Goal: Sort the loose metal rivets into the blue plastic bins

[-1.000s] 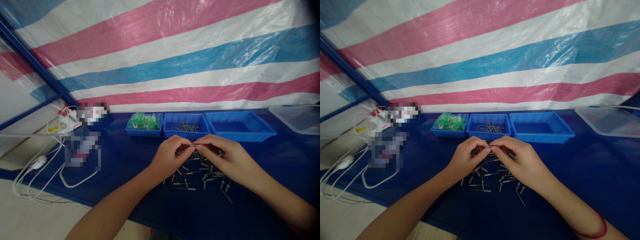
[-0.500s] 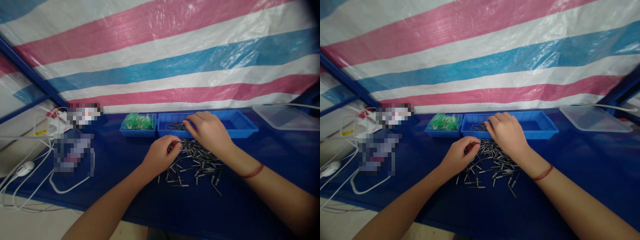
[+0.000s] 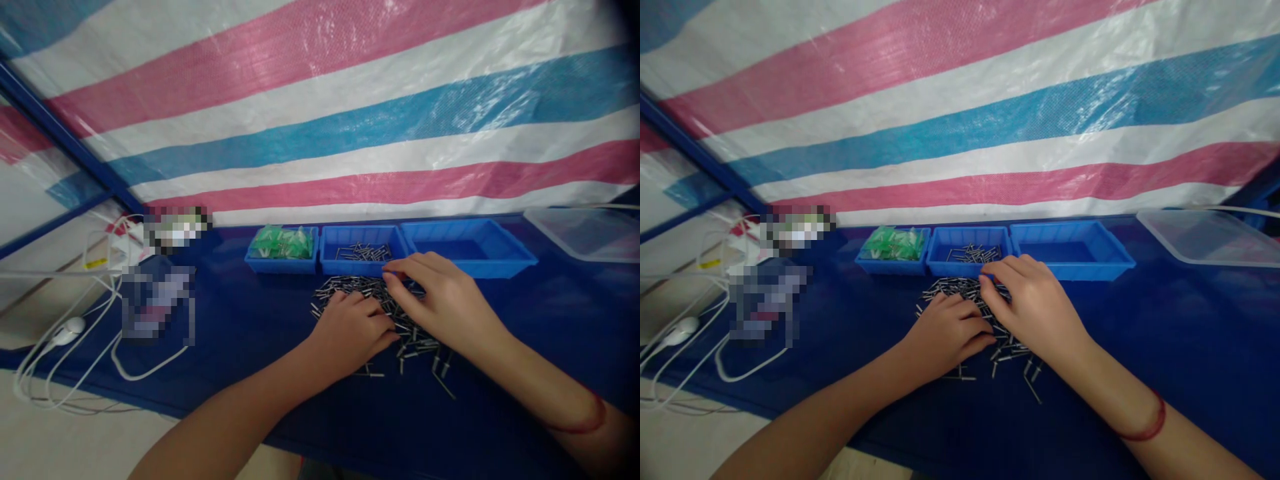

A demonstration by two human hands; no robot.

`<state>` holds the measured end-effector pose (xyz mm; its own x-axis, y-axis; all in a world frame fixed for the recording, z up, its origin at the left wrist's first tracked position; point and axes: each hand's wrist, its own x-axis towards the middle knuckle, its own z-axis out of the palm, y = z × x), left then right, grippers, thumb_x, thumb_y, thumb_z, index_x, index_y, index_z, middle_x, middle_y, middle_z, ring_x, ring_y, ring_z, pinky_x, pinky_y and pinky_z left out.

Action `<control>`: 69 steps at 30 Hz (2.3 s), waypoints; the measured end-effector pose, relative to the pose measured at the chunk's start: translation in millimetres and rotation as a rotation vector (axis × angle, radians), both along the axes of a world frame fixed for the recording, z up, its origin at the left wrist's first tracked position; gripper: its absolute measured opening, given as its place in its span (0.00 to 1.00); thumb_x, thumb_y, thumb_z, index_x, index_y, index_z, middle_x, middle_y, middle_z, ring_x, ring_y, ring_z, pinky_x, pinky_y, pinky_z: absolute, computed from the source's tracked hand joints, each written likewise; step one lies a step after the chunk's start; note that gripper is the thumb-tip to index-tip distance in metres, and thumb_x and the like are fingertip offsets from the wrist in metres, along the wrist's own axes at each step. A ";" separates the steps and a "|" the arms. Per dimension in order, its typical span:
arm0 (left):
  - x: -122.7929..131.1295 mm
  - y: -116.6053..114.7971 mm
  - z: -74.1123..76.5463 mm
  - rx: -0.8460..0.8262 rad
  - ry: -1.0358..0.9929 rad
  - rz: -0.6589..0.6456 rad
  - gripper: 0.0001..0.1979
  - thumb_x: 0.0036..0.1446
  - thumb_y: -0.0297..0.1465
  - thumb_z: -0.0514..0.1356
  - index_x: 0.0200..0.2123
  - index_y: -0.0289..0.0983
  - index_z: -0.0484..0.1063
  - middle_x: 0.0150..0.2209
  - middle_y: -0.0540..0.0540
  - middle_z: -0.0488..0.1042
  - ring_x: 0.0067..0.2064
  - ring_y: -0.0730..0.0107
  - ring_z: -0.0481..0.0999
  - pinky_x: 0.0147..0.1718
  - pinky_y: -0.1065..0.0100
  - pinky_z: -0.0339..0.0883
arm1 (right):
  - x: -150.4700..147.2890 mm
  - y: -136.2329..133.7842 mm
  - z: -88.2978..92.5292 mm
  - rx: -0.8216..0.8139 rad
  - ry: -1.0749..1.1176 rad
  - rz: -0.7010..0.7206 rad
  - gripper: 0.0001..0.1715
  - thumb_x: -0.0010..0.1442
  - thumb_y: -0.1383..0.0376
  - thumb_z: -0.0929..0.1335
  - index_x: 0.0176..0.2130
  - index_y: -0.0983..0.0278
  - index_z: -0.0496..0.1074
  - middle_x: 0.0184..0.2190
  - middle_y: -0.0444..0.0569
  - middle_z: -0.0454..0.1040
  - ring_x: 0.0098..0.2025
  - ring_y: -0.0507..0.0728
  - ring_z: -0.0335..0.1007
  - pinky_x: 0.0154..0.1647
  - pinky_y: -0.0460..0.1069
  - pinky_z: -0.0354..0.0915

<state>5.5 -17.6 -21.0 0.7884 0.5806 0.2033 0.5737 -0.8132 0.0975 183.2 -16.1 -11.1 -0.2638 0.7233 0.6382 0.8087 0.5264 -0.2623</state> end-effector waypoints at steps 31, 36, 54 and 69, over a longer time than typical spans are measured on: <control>-14.7 7.9 14.9 -0.104 -0.202 0.173 0.13 0.69 0.33 0.44 0.41 0.35 0.65 0.40 0.45 0.70 0.42 0.66 0.70 0.39 0.65 0.63 | -2.8 -12.2 2.0 -0.412 0.076 0.249 0.12 0.65 0.63 0.61 0.34 0.61 0.72 0.31 0.48 0.75 0.32 0.54 0.71 0.34 0.49 0.65; -16.3 10.3 17.8 -0.301 -0.448 0.127 0.10 0.66 0.36 0.51 0.37 0.36 0.67 0.37 0.46 0.70 0.40 0.69 0.71 0.39 0.68 0.65 | -2.4 -13.8 7.0 -0.418 0.184 0.261 0.13 0.65 0.61 0.61 0.35 0.61 0.72 0.32 0.47 0.75 0.33 0.54 0.71 0.33 0.48 0.65; -16.5 9.9 17.1 -0.300 -0.626 0.108 0.08 0.64 0.31 0.53 0.41 0.36 0.70 0.38 0.46 0.71 0.39 0.72 0.71 0.40 0.70 0.67 | -3.2 -12.2 1.3 -0.555 0.489 0.189 0.14 0.61 0.54 0.66 0.35 0.62 0.72 0.30 0.47 0.76 0.29 0.53 0.69 0.25 0.46 0.63; -15.7 8.9 18.8 -0.322 -0.535 0.088 0.11 0.66 0.31 0.50 0.37 0.36 0.71 0.36 0.46 0.71 0.41 0.70 0.72 0.43 0.69 0.66 | -3.5 -15.0 4.4 -0.452 0.388 0.144 0.16 0.62 0.54 0.64 0.29 0.61 0.72 0.25 0.45 0.73 0.27 0.53 0.67 0.27 0.48 0.62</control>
